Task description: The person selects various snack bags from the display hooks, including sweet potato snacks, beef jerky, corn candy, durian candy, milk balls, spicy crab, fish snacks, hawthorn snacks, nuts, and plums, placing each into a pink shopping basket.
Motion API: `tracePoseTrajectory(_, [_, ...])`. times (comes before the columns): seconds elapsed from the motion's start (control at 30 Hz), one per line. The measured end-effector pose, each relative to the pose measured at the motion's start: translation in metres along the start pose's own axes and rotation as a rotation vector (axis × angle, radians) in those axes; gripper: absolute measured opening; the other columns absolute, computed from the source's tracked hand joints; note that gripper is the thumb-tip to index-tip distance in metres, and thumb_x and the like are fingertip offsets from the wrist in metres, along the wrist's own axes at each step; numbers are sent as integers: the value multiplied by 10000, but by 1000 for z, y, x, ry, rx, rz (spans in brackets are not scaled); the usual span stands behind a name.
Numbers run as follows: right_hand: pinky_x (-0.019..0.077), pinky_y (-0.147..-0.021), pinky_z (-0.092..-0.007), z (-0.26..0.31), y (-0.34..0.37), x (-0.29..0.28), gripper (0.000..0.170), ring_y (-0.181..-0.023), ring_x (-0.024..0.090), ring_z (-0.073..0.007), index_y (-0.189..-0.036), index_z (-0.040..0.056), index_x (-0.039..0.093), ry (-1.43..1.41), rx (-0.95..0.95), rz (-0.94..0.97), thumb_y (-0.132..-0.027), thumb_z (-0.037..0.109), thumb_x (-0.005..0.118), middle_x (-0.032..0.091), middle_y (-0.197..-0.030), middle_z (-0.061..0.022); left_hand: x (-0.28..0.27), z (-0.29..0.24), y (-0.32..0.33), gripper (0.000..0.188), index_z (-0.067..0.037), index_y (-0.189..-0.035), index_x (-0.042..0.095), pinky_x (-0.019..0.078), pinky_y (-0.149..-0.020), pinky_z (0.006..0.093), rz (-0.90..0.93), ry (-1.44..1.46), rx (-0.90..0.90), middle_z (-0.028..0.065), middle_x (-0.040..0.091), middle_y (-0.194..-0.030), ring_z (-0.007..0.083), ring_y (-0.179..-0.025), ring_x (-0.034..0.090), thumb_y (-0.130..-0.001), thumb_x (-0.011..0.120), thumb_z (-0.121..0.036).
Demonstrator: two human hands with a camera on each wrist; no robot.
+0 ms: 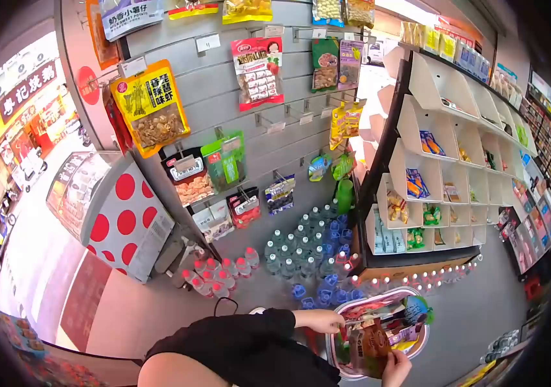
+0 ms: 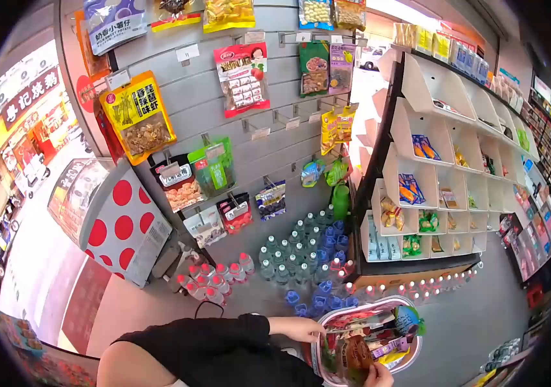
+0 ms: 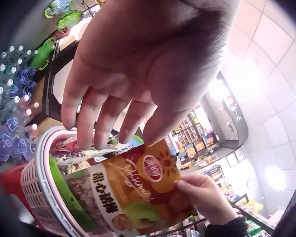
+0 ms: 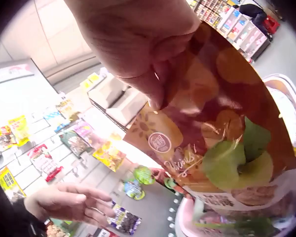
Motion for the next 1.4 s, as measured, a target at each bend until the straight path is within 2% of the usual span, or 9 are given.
tracePoseTrajectory(0.17, [445, -613, -320, 59, -9, -43, 112, -661, 565, -309, -813, -8, 600, 13, -111, 24, -740, 70, 569, 583, -722, -174, -21, -45, 9, 463, -39, -1179, 379, 398, -786, 335, -167, 105, 145, 149, 503, -1045, 256, -942, 498, -776, 540, -201])
tracePoseTrajectory(0.23, [445, -615, -317, 79, -10, -50, 99, -661, 560, -309, -811, -9, 597, 18, -146, 21, -741, 52, 561, 580, -726, -168, -40, -73, 18, 600, -44, -1234, 313, 341, -880, 333, -438, 84, 365, 154, 415, -1172, 273, -1073, 409, -728, 606, -176])
tracePoseTrajectory(0.37, [436, -639, -313, 112, -12, -51, 96, -683, 550, -293, -822, -16, 575, -44, -210, -17, -727, -12, 558, 575, -759, -155, -57, -79, 23, 617, -70, -1228, 346, 290, -930, 346, -461, 45, 435, 135, 365, -1226, 280, -1140, 338, -691, 642, -138])
tracePoseTrajectory(0.57, [430, -649, -287, 144, -20, -17, 85, -682, 546, -250, -807, -15, 573, -256, -254, -58, -725, -31, 558, 580, -753, -132, -83, -68, 62, 313, -58, -1036, 546, 372, -853, 324, -252, 224, 547, 112, 459, -1140, 248, -1048, 443, -727, 592, -39])
tracePoseTrajectory(0.97, [412, -636, -308, 244, -66, 119, 77, -662, 542, -247, -701, -17, 541, -377, -274, 169, -637, -21, 585, 551, -680, -113, -148, 53, 169, 192, -27, -969, 556, 408, -762, 272, -467, 401, 193, 68, 565, -935, 165, -859, 535, -787, 545, -87])
tracePoseTrajectory(1.17, [341, -870, -337, 257, -89, 183, 731, -1036, 428, -243, -1231, 5, 283, -521, -162, 113, -601, 32, 652, 352, -1231, -127, -180, 123, 233, 218, 10, -977, 539, 416, -735, 244, -754, 836, 27, 5, 571, -852, 84, -812, 509, -831, 508, -148])
tracePoseTrajectory(1.2, [342, -869, -334, 262, -93, 195, 727, -1023, 441, -238, -1230, 11, 287, -634, -134, 133, -602, 35, 652, 359, -1234, -118, -193, 115, 253, 225, 17, -970, 539, 422, -737, 256, -755, 872, -273, 12, 574, -863, 85, -825, 508, -834, 502, -159])
tracePoseTrajectory(1.23, [356, -859, -326, 262, -94, 210, 735, -1014, 450, -236, -1228, 6, 297, -696, -114, 185, -601, 60, 675, 382, -1211, -122, -203, 120, 258, 240, 2, -984, 541, 416, -732, 223, -877, 843, 4, 19, 576, -900, 66, -823, 504, -815, 539, -169])
tracePoseTrajectory(1.4, [417, -717, -254, 269, -76, 274, 499, -847, 518, -146, -1114, -23, 430, -712, -24, 606, -675, 64, 652, 544, -941, -89, -226, 147, 285, 250, 10, -982, 538, 416, -718, 222, -994, 910, 67, 12, 575, -904, 76, -816, 513, -812, 545, -174])
Point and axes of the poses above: each hand's wrist, its own y-axis away from the middle knuckle, its own x-axis out of the palm, z = x × y, the point moved 5 cm from there along -y, towards the middle knuckle
